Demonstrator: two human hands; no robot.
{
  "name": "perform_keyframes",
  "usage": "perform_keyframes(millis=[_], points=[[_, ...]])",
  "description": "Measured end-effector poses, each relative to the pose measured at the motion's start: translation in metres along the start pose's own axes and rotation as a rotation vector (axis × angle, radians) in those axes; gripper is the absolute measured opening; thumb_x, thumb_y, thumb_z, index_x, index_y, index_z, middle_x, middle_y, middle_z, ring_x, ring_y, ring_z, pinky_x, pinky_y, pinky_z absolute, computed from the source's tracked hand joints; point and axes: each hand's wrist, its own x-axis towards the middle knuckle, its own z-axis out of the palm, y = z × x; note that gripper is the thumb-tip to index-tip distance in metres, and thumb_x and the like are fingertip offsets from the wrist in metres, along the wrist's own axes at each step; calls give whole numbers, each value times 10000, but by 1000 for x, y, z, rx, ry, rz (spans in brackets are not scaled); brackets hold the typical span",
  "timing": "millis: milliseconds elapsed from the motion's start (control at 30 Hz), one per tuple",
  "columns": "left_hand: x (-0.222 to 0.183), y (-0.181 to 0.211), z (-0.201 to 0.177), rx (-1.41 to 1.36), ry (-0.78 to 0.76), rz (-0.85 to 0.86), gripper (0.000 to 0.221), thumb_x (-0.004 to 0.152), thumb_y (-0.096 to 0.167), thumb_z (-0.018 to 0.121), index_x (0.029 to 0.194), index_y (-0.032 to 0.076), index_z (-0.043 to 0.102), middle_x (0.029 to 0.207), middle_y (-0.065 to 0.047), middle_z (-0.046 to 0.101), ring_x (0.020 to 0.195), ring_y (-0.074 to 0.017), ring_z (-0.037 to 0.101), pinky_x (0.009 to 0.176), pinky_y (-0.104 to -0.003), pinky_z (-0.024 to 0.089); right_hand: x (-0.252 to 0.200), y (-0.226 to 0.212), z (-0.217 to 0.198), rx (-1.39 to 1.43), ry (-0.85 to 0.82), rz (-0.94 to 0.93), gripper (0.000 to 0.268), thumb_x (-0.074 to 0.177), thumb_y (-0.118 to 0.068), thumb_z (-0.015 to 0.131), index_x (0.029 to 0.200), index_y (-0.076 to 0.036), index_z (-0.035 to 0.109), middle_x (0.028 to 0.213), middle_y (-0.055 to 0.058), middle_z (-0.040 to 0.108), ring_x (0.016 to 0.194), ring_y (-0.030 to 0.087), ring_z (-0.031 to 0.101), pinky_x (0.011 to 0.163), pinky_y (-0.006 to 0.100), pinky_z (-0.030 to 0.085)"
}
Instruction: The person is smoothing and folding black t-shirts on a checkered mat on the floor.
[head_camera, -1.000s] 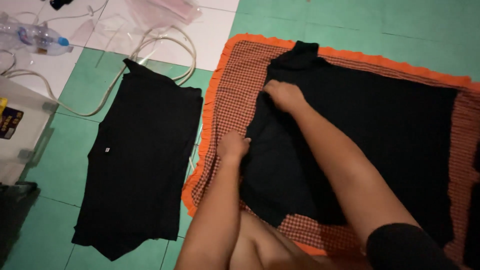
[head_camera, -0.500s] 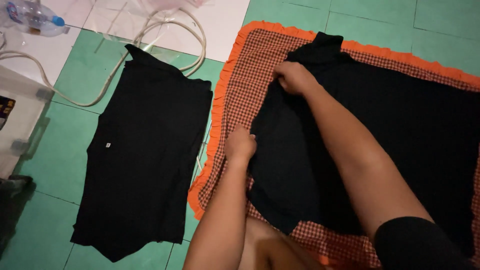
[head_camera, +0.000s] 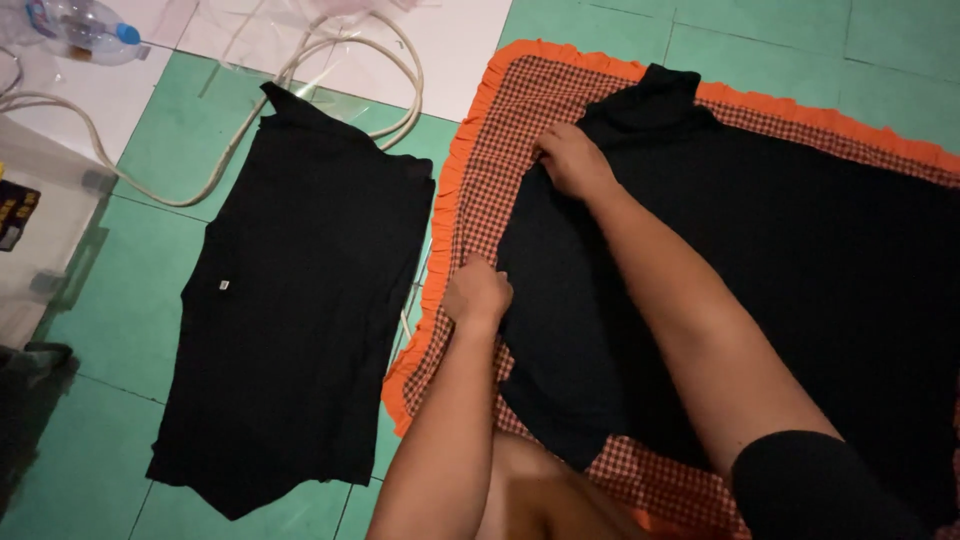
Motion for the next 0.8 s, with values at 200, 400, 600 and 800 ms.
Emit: perform_keyframes(millis=[200,400,600,800], points=[[-36,32,-20,78,123,95,456,977,280,644,1338,19,550,1244,-208,662,1195,-451,646,975,-652,509,-11,-7,-36,200,-145,10,317,850,-128,743,1154,-89,663,1256,115,630,1250,343,586,1070,452,480],[-23,36,-10,16,266,276,370,879,296,740,1149,48,691,1017,-167,718,1017,-409,724,787,-584,579,-56,57,-84,113,71,62,415,889,-127,765,1284,-81,647,1289,169,665,1286,343,587,1116,458,423],[8,114,8,147,831,760,227,792,182,798,918,53,659,808,-129,618,876,-355,681,686,-459,595,-99,129,-128,-59,-112,253,390,937,-194,728,1319,-146,665,1381,93,642,1344,286,564,1140,439,398],[87,170,55,54,879,883,416,945,272,662,1340,142,638,1341,-114,638,1320,-317,539,1104,-508,380,-73,147,-119,-150,-68,59,409,928,-201,719,1312,-78,649,1347,156,647,1283,347,594,1085,444,465]])
